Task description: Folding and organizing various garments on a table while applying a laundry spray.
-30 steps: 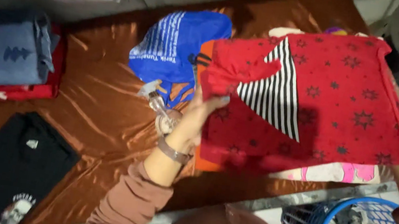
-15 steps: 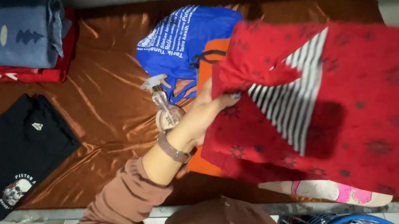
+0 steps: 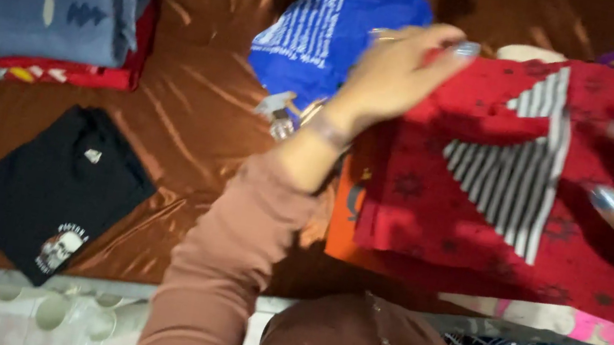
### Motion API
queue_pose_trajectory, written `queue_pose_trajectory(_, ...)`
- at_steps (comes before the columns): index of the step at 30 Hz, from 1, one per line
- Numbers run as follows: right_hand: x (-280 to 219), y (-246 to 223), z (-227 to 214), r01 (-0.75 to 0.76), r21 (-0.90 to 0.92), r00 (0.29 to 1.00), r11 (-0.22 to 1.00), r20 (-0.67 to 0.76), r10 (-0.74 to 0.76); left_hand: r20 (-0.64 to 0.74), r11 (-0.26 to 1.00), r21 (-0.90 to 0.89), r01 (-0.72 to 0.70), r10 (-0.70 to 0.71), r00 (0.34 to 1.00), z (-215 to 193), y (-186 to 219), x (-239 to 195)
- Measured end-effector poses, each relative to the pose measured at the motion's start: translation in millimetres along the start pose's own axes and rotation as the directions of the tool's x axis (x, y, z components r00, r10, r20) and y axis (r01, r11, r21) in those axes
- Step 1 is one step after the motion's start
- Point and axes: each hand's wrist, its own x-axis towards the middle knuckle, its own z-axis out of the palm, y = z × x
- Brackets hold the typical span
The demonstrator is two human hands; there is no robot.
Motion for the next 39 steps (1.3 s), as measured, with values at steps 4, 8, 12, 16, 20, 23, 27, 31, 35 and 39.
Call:
queue_pose_trajectory(4, 18.8, -4.2, 33.8, 0.0, -0.065, 0.983, 0.998, -0.183, -0.012, 0.111, 0.995, -0.095, 0.033, -0.023, 0.994, 18.2, -7.0, 15.7)
queue_pose_trajectory(8, 22.6, 3.1, 27.1, 0.007, -0.141, 1.0, 0.99, -0.025, -0.01, 0.096, 0.919, -0.391, -0.053, 0.098, 0.99, -0.1, 1.0, 20.9)
queue_pose_trajectory(12, 26.0, -13.7, 17.6, 0.058, -0.241, 0.998, 0.969, 0.019, -0.055, 0.09, 0.772, -0.628, -0.096, 0.195, 0.977, -27.7, 9.4, 25.0)
queue_pose_trajectory(16, 21.5, -18.5, 19.5, 0.049, -0.195, 0.999, 0.98, -0.01, -0.052, 0.138, 0.738, -0.673, 0.056, 0.051, 0.989, -31.9, -10.0, 22.7)
queue_pose_trajectory(20, 22.3, -26.0, 16.0, 0.028, -0.292, 1.0, 0.956, 0.006, -0.027, -0.001, 0.93, -0.368, 0.025, -0.028, 1.0, -36.4, 7.8, 24.6)
queue_pose_trajectory(23, 25.6, -38.7, 11.5, 0.031, -0.318, 0.999, 0.948, 0.035, -0.021, -0.095, 0.984, -0.062, -0.168, 0.161, 0.982, -44.7, 91.8, 14.6)
queue_pose_trajectory(27, 26.3, -60.4, 16.7, -0.154, -0.356, 0.988, 0.922, -0.074, 0.136, 0.092, 0.897, 0.353, -0.267, 0.25, 0.964, -8.0, 167.3, -53.5)
queue_pose_trajectory(31, 37.5, -31.1, 51.5, -0.297, -0.541, 0.954, 0.787, -0.197, 0.224, 0.118, 0.896, 0.403, -0.188, 0.153, 0.981, 34.5, 115.7, -56.8)
queue_pose_trajectory(35, 54.0, 2.1, 68.3, -0.306, -0.468, 0.95, 0.829, -0.201, 0.238, 0.128, 0.868, 0.472, -0.155, 0.107, 0.986, 45.7, 85.3, -37.8)
queue_pose_trajectory(39, 60.8, 16.1, 82.8, -0.265, -0.482, 0.958, 0.835, -0.227, 0.172, 0.152, 0.855, 0.502, -0.132, 0.063, 0.986, 54.9, 75.3, -30.6)
